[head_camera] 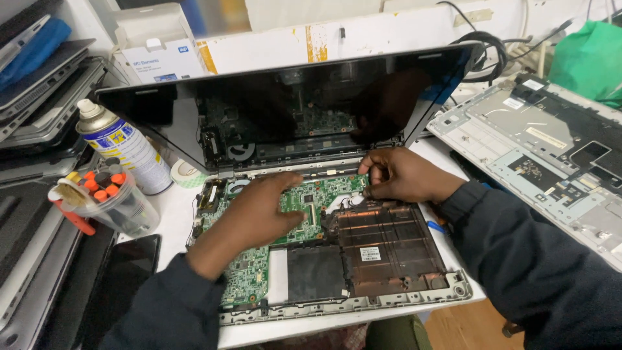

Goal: Connecting internal ribbon cables and aligning the motherboard within a laptop chassis during a repair.

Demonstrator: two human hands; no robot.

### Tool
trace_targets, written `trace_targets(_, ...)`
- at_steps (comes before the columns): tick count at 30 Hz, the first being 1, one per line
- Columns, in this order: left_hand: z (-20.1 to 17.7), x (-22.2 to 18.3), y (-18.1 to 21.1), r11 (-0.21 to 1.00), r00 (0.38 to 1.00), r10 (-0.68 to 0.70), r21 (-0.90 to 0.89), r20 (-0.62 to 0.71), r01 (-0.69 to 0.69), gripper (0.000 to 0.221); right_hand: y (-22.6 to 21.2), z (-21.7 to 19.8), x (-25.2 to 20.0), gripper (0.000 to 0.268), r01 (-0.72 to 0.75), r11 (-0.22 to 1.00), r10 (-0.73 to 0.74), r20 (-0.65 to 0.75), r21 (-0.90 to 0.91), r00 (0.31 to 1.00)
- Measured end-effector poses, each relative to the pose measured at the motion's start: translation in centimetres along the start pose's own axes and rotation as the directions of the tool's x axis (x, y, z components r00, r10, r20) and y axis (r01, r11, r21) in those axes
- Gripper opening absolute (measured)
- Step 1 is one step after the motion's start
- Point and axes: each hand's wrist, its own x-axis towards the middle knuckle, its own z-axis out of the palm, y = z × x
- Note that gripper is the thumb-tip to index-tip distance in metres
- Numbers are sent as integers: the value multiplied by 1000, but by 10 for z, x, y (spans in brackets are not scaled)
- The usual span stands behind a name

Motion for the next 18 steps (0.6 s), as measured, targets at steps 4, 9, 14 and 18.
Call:
trace_targets(4, -5, -52, -6, 998, 998, -60, 28, 18, 60, 56, 0, 1, 1, 31, 11, 1000, -11, 0, -11, 1000)
trace_targets(9, 7, -115, -28, 950, 950, 311, -20, 1, -311, 30, 6, 3, 3, 32, -35, 998, 36, 25, -55, 999)
trace_targets(14, 11, -114, -16, 875, 875, 483, 70, -36, -480, 22, 6, 4, 2, 28, -5, 1000, 5, 10, -31, 1000)
trace_targets(18, 5, -103, -6, 842, 843, 537, 45, 27, -538, 12, 9, 5, 2, 27, -8, 1000, 8, 5, -20, 1000)
